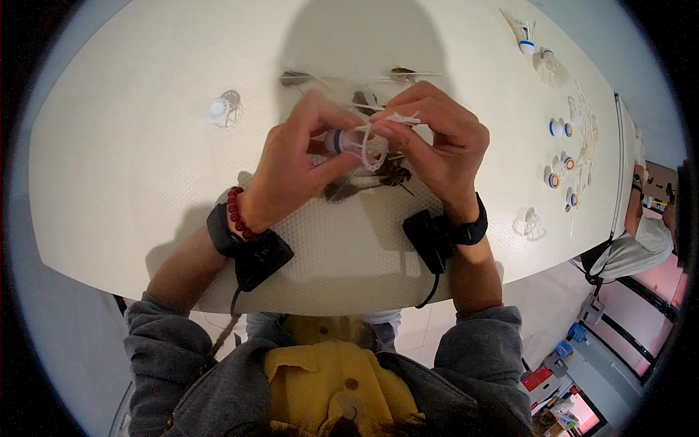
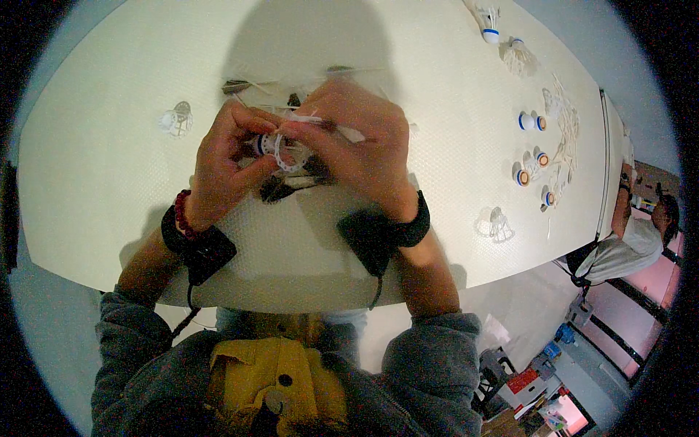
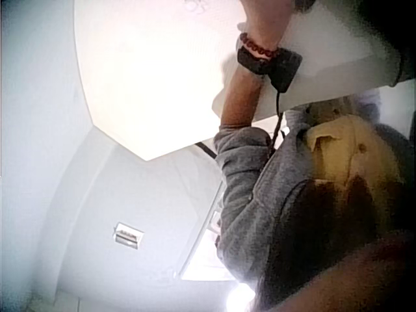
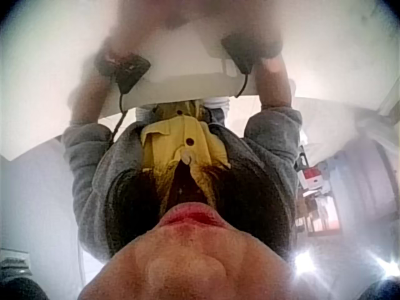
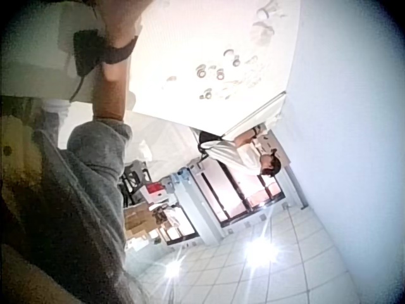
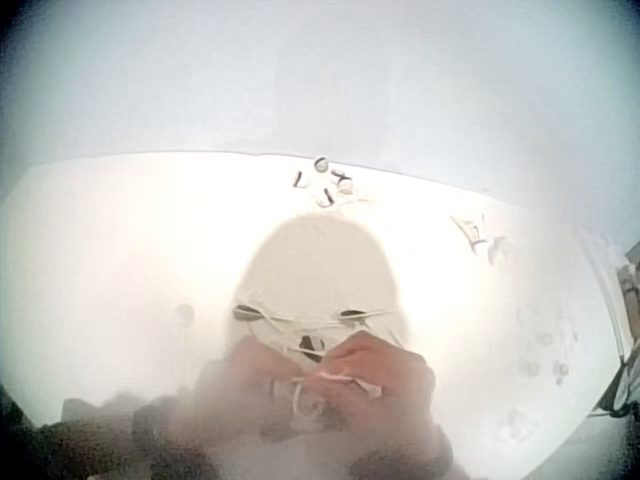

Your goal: The person assembles shuttlecocks by hand, inserting feathers one by one into the base of a shuttlecock, then picking up another base to repeat the process.

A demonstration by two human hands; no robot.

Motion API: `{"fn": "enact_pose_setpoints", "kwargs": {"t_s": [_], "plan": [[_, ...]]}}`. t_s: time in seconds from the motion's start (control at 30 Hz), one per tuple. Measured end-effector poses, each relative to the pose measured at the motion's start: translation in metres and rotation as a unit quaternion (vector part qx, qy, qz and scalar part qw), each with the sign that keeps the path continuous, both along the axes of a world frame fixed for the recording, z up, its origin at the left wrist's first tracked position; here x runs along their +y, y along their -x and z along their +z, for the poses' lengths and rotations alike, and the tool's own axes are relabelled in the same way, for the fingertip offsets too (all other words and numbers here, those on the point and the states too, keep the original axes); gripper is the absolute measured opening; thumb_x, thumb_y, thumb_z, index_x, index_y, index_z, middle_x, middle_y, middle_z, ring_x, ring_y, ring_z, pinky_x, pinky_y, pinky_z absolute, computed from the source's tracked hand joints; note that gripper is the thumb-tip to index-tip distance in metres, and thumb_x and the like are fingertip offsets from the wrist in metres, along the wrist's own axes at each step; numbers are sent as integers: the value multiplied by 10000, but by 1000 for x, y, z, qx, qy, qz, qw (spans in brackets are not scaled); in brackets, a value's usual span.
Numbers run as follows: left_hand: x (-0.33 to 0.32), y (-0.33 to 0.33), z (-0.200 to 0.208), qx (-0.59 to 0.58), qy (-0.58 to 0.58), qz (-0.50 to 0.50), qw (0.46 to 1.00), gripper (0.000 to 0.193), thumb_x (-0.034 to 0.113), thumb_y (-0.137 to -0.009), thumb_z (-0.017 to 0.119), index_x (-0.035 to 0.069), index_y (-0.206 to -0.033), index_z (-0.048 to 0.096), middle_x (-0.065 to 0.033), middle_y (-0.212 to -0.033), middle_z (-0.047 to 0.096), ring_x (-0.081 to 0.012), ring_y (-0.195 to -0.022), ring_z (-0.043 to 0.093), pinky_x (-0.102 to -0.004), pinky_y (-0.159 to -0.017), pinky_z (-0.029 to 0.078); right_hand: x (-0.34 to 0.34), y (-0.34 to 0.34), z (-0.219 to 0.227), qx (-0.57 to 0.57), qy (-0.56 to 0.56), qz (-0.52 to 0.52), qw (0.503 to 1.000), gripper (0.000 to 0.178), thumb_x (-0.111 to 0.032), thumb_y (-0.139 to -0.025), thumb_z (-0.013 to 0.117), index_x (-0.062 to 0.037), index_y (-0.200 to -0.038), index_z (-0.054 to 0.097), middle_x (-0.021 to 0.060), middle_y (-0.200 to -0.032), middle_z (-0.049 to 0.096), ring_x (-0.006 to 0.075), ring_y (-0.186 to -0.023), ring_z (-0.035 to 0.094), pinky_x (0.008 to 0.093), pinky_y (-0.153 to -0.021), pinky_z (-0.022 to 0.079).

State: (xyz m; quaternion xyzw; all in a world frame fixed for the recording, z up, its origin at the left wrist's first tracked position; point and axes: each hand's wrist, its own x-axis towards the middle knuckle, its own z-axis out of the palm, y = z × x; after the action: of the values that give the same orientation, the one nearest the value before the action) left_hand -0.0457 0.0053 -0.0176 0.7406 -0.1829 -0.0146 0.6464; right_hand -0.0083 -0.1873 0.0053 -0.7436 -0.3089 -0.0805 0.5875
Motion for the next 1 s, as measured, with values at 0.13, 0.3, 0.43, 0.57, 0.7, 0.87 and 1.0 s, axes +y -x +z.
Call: {"fn": "enact_pose_setpoints", "kwargs": {"t_s": [0.13, 0.3, 0.43, 0.57, 0.7, 0.87, 1.0], "plan": [[0, 1, -1, 38, 18, 0, 999, 320, 140, -797, 689, 33, -1039, 510, -83, -988, 604, -140, -844, 625, -262, -699, 539, 0, 0, -5, 5, -40, 4, 999, 116, 0, -707, 723, -1, -817, 685, 113, -797, 664, 164, -719, 600, 244, -596, 463], [1, 0, -3, 32, 37, -3, 999, 329, 153, -793, 696, 37, -1038, 510, -85, -989, 605, -138, -845, 624, -263, -697, 539, 0, -1, -3, -1, -9, 4, 1000, 121, -3, -706, 727, -6, -820, 686, 116, -804, 666, 163, -719, 601, 244, -597, 464], [1, -1, -1, 13, 13, -5, 1000, 326, 148, -796, 694, 31, -1035, 505, -95, -1006, 605, -142, -861, 623, -263, -704, 537, -1, -2, -2, 2, -2, 14, 1000, 134, -1, -702, 730, -9, -830, 689, 109, -793, 662, 161, -713, 599, 241, -595, 463], [-1, -2, 1, 14, 5, 9, 1000, 377, 134, -795, 694, 32, -1069, 457, -110, -1051, 605, -169, -927, 620, -279, -756, 532, -2, -2, -1, -18, 20, 2, 1000, 153, 1, -702, 731, -11, -848, 690, 102, -807, 659, 151, -716, 594, 235, -607, 467], [-1, -2, -1, -7, 14, 19, 1000, 433, 116, -790, 697, 42, -1100, 403, -116, -1068, 604, -188, -976, 612, -294, -792, 529, 0, 3, 2, 57, -23, -8, 998, 188, -33, -710, 737, -21, -887, 673, 55, -811, 641, 105, -677, 582, 217, -586, 467], [-2, -3, 1, 14, 31, 11, 999, 457, 100, -790, 695, 51, -1109, 372, -125, -1071, 611, -195, -980, 615, -291, -791, 531, -2, 0, -1, 53, -65, -29, 996, 162, -46, -717, 732, -31, -860, 658, 28, -792, 627, 83, -648, 582, 207, -555, 465], [-1, -3, 0, 6, 24, 13, 1000, 463, 100, -788, 695, 53, -1111, 367, -130, -1075, 613, -194, -976, 617, -285, -789, 532, -3, -3, -7, 35, -78, -3, 996, 117, -14, -729, 707, -19, -827, 643, 59, -814, 628, 104, -693, 590, 215, -575, 474]]}}
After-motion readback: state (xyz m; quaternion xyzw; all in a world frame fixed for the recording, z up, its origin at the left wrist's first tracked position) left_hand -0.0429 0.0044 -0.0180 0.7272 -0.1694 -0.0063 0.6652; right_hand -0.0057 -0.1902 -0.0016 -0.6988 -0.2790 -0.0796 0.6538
